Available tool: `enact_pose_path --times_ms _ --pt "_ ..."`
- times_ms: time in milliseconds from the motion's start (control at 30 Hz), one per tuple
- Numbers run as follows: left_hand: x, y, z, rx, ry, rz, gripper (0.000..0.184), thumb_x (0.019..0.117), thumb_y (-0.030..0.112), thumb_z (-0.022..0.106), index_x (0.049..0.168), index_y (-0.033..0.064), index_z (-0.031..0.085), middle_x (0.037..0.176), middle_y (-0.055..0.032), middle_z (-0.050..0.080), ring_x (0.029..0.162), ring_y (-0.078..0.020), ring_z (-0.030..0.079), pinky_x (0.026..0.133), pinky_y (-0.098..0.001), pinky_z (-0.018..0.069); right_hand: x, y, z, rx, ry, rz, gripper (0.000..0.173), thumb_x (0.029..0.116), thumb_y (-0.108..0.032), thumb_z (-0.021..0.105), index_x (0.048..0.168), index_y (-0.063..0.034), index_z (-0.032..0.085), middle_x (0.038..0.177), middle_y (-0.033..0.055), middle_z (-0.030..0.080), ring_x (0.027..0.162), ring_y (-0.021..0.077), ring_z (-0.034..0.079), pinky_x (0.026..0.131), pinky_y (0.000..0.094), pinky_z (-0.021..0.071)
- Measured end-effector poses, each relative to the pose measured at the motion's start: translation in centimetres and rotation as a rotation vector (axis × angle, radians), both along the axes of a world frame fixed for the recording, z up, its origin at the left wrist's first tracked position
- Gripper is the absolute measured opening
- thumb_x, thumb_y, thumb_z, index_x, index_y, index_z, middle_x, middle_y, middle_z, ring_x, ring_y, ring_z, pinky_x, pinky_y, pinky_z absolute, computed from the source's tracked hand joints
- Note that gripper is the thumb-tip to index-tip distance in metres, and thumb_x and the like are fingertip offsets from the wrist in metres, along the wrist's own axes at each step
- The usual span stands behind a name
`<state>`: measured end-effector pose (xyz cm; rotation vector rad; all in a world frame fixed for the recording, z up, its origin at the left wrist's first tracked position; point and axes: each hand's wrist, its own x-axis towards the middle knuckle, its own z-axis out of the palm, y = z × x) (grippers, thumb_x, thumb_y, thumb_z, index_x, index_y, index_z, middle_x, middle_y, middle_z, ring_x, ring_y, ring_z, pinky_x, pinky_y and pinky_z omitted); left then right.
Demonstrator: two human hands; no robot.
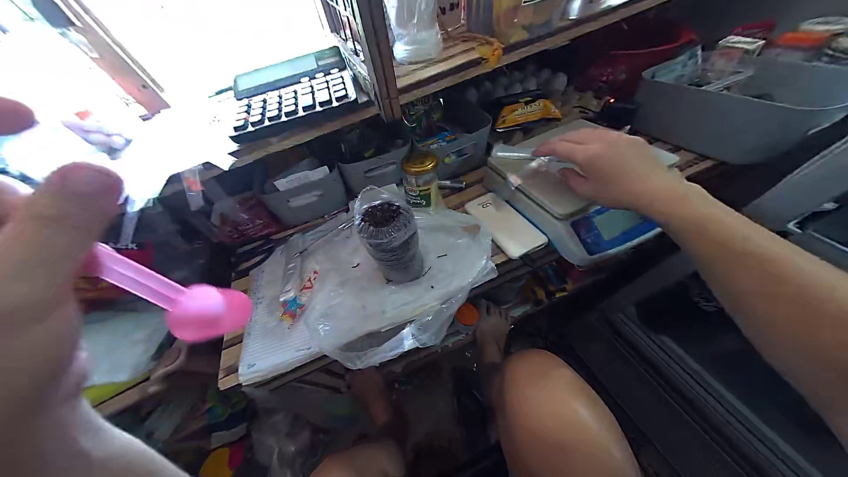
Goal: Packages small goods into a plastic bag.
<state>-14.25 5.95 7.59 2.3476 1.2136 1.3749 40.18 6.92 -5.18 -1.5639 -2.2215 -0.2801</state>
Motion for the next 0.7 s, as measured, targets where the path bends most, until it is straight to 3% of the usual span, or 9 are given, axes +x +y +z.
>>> enact_pose_path --times_ms 33,100,167,300,400,533,600,667,700 --pt "0.9 -1.2 -1.6 0.028 -0.067 -0.022 0.041 0.1008 0.029 0.068 0.137 0.0137 0.059 0.082 0.0099 0.059 0.064 0.0004 0.056 0.058 -0.0175 0.0498 0.2 0.8 -0.2 0.003 -0.047 0.051 0.038 0.0939 0.009 0.058 0.129 -0.003 0.068 0.13 0.0223 0.067 0.123 0.0445 0.061 0.106 0.0645 0.0443" --pt "3.6 -3.8 -3.4 0.023 -0.188 -0.046 0.036 0.1007 0.024 0.069 0.134 0.0145 0.06 0.07 0.0131 0.054 0.052 0.0008 0.049 0.047 -0.0145 0.0447 0.3 1.7 -0.6 0.029 -0.115 0.121 0.031 0.0987 0.002 0.056 0.126 -0.003 0.069 0.121 0.0237 0.07 0.118 0.0448 0.065 0.109 0.0659 0.041" --pt "6.1 -5.2 -3.6 -0.013 -0.232 -0.085 0.038 0.1004 0.026 0.067 0.134 0.015 0.056 0.071 0.0165 0.058 0.055 0.003 0.056 0.051 -0.0121 0.0505 0.3 2.5 -0.6 0.026 -0.131 0.123 0.023 0.1016 -0.003 0.058 0.12 -0.0027 0.071 0.108 0.0232 0.072 0.107 0.0448 0.068 0.104 0.0643 0.0451" --pt "6.9 -5.5 -5.9 -0.053 -0.302 -0.161 0.04 0.0961 0.03 0.073 0.131 0.0176 0.058 0.074 0.0148 0.059 0.057 -0.0003 0.058 0.05 -0.0156 0.0533 1.6 4.5 0.2 -0.129 0.073 0.138 0.019 0.092 -0.004 0.072 0.111 -0.0024 0.073 0.095 0.0172 0.071 0.096 0.0406 0.067 0.09 0.0661 0.049" --pt "6.9 -5.6 -6.9 -0.086 -0.357 -0.173 0.039 0.0949 0.028 0.074 0.13 0.0183 0.061 0.073 0.0128 0.06 0.055 -0.0018 0.058 0.05 -0.0166 0.0541 2.0 4.5 1.8 -0.149 0.24 0.1 0.011 0.0908 -0.008 0.076 0.101 -0.0038 0.074 0.091 0.0129 0.074 0.089 0.0337 0.071 0.085 0.0648 0.0528" --pt "6.5 -5.1 -7.5 -0.116 -0.389 -0.194 0.038 0.0947 0.028 0.075 0.129 0.0185 0.061 0.076 0.0115 0.062 0.057 -0.0023 0.059 0.051 -0.0165 0.0548 2.7 4.3 3.7 -0.155 0.266 -0.033 0.011 0.0983 -0.014 0.07 0.103 -0.005 0.074 0.096 0.0144 0.074 0.092 0.0354 0.071 0.084 0.0669 0.0507" --pt "6.7 -5.1 -7.5 -0.127 -0.398 -0.213 0.037 0.0948 0.027 0.075 0.128 0.0185 0.062 0.075 0.0113 0.063 0.057 -0.0025 0.061 0.051 -0.0166 0.0555 3.4 4.3 4.2 -0.148 0.312 -0.055 0.016 0.1005 -0.016 0.067 0.107 -0.0018 0.072 0.106 0.0189 0.072 0.101 0.0369 0.069 0.09 0.0643 0.0494" --pt "7.1 -5.2 -7.4 -0.144 -0.414 -0.229 0.034 0.0948 0.026 0.075 0.126 0.0189 0.064 0.074 0.0109 0.063 0.057 -0.0028 0.061 0.051 -0.0169 0.0555 4.0 4.2 4.9 -0.12 0.51 -0.098 0.024 0.1013 -0.018 0.064 0.115 0.0018 0.068 0.119 0.0189 0.068 0.112 0.0283 0.065 0.101 0.0511 0.05" --pt "7.2 -5.3 -7.4 -0.15 -0.412 -0.233 0.033 0.0947 0.026 0.075 0.125 0.0196 0.064 0.073 0.0112 0.063 0.057 -0.0026 0.06 0.05 -0.0167 0.0551 4.2 4.1 5.4 -0.071 0.644 -0.134 0.027 0.1015 -0.019 0.064 0.118 0.0024 0.065 0.117 0.0162 0.066 0.108 0.0209 0.064 0.098 0.0422 0.0518"
